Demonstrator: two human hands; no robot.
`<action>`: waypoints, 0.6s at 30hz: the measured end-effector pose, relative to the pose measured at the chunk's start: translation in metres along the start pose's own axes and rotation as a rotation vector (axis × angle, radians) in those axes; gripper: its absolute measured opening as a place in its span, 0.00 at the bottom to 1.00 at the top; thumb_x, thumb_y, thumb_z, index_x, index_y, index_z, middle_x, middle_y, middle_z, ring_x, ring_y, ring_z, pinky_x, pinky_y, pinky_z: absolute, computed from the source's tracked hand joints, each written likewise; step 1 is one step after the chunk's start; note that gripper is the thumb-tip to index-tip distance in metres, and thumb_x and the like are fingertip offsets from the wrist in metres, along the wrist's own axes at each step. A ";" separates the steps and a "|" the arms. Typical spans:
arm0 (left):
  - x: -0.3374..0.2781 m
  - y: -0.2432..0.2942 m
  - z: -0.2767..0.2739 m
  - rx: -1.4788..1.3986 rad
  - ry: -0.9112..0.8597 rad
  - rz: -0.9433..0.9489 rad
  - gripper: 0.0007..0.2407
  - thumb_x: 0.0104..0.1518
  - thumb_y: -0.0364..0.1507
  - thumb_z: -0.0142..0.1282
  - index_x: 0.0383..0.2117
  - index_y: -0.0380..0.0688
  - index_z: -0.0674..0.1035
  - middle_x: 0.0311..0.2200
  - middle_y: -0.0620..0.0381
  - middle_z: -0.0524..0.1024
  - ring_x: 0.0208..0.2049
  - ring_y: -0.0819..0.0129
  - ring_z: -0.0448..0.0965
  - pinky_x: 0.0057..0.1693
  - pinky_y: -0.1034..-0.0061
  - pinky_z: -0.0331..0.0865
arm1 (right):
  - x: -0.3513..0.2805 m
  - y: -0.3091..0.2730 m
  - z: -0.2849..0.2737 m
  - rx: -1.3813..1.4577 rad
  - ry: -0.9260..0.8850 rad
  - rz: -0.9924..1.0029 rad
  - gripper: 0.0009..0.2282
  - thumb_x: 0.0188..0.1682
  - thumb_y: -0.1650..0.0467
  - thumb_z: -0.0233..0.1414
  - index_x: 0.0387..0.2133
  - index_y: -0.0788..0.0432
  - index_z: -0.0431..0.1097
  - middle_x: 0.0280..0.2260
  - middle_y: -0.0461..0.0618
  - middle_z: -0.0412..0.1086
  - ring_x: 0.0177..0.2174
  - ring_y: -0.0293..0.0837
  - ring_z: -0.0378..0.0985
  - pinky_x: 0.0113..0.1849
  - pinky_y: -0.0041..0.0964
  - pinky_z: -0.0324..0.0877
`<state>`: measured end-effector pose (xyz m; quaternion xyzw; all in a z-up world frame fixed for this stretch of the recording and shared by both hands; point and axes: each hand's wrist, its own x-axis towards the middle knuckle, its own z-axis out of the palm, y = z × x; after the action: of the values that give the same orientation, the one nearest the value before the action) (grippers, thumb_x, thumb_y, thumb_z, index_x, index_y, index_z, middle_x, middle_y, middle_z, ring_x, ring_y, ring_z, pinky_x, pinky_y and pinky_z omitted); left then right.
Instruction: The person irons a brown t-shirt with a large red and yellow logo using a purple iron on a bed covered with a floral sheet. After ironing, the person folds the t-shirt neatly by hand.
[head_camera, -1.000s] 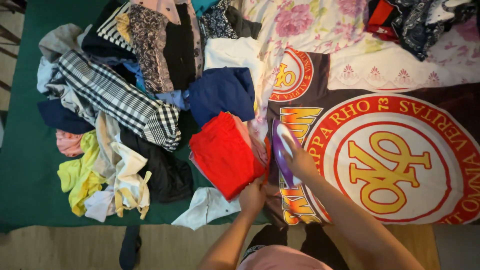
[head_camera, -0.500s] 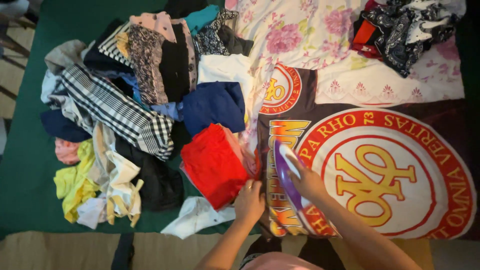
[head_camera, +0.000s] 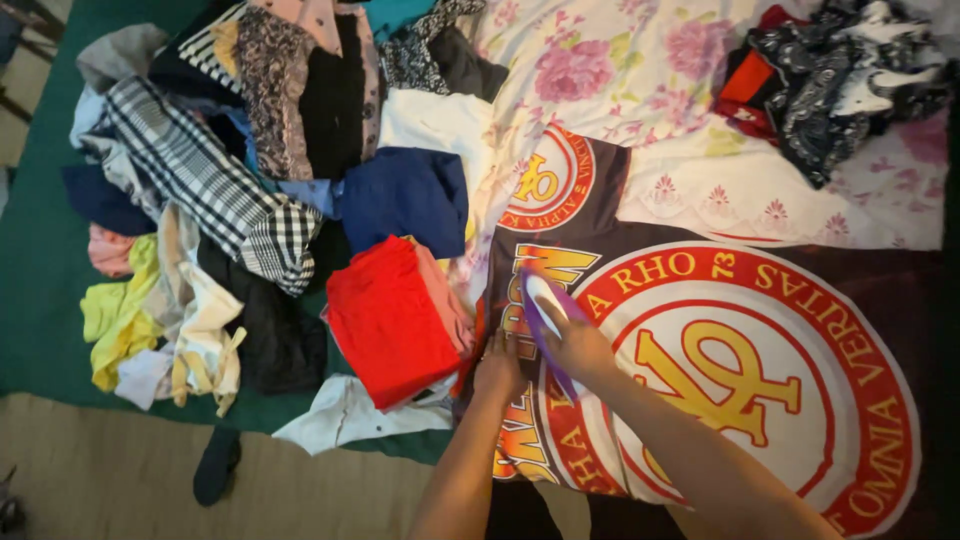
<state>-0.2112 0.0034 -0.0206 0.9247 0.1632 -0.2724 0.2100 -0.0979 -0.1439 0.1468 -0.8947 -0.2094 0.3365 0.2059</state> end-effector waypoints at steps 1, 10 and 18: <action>-0.006 0.006 -0.004 -0.002 0.000 -0.012 0.39 0.44 0.27 0.64 0.68 0.39 0.59 0.70 0.37 0.52 0.70 0.40 0.55 0.63 0.49 0.69 | 0.015 0.006 0.008 -0.001 -0.008 -0.008 0.23 0.57 0.59 0.40 0.68 0.29 0.47 0.43 0.69 0.75 0.46 0.66 0.79 0.51 0.56 0.74; -0.012 0.015 -0.011 0.053 -0.077 -0.082 0.38 0.52 0.35 0.60 0.70 0.43 0.55 0.73 0.42 0.47 0.73 0.46 0.49 0.65 0.49 0.67 | 0.034 0.029 0.025 -0.083 0.048 -0.037 0.25 0.58 0.57 0.40 0.68 0.25 0.43 0.41 0.64 0.75 0.45 0.62 0.81 0.47 0.54 0.77; 0.002 0.009 -0.006 0.011 -0.078 -0.063 0.37 0.51 0.33 0.66 0.68 0.42 0.59 0.71 0.35 0.48 0.71 0.39 0.51 0.66 0.46 0.63 | 0.003 0.058 -0.011 0.002 0.232 0.193 0.26 0.55 0.56 0.42 0.69 0.25 0.45 0.37 0.66 0.76 0.42 0.65 0.81 0.46 0.58 0.76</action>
<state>-0.2034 -0.0006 -0.0142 0.9089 0.1822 -0.3158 0.2024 -0.0749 -0.1928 0.1235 -0.9434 -0.0971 0.2492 0.1962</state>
